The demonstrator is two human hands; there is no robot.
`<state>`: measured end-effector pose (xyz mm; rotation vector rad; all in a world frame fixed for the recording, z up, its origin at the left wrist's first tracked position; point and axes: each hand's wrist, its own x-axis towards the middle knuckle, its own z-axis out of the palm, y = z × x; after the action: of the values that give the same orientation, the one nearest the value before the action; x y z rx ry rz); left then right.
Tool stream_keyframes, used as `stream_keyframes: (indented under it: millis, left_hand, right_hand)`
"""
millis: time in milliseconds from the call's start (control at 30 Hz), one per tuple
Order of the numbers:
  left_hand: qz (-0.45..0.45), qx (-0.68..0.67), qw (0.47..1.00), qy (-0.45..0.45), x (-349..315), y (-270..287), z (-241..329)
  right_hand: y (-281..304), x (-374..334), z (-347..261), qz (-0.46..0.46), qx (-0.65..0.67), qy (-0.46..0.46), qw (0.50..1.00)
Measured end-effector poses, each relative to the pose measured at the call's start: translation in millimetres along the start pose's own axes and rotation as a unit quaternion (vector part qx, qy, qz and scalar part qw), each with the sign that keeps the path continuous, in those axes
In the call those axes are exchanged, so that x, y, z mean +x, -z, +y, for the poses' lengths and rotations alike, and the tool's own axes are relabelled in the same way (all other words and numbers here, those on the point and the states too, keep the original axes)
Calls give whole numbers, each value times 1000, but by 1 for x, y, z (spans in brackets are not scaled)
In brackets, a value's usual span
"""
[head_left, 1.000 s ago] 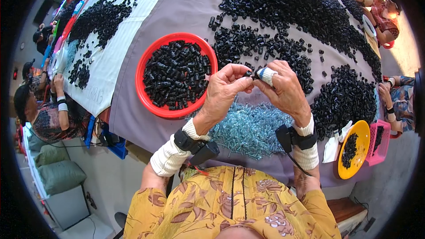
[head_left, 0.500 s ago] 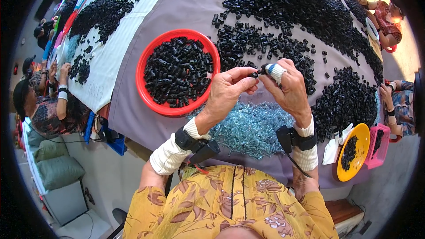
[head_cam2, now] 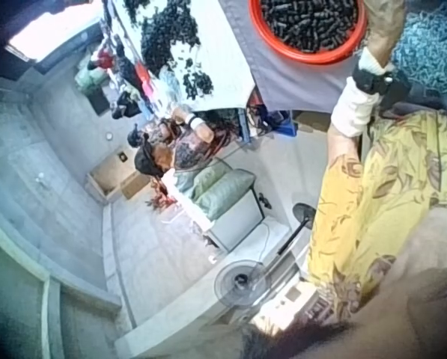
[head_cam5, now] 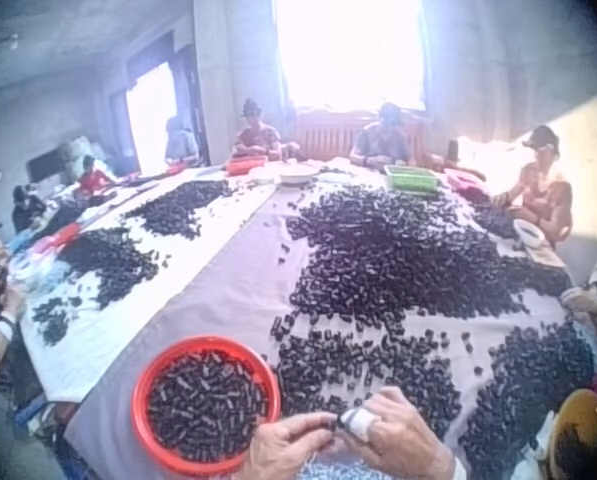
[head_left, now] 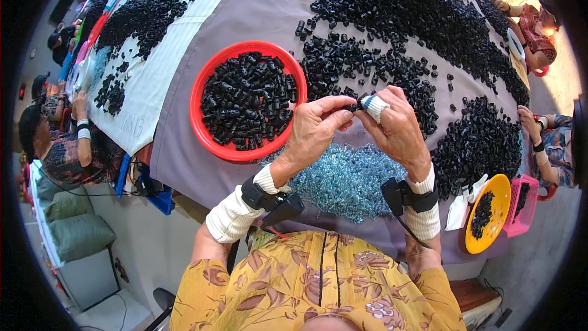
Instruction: Manually assembling or sorting small black shoe components in a workshop setting using a cylindrical tool.
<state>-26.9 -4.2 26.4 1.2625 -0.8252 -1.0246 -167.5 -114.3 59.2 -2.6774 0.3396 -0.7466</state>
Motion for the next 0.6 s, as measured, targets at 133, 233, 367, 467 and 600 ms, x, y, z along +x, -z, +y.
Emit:
stream_keyframes:
  millis: [133, 233, 367, 467, 600]
  left_hand:
    - [-1, 45, 999, -9, 0, 1, -4]
    - [0, 41, 999, -4, 0, 1, -5]
    - [-4, 13, 1000, 6, 1, 0, -8]
    - [-1, 5, 999, 32, 2, 1, -16]
    - [-8, 72, 997, -12, 2, 5, -20]
  right_hand:
    - [-1, -1, 0, -25, -53, 0, 998]
    - [-5, -4, 0, -34, -54, -8, 998]
    - [-9, -7, 1, -16, -71, -8, 997]
    - [-14, -9, 2, -33, -75, -15, 997]
    - [-20, -12, 2, -31, -53, -20, 998]
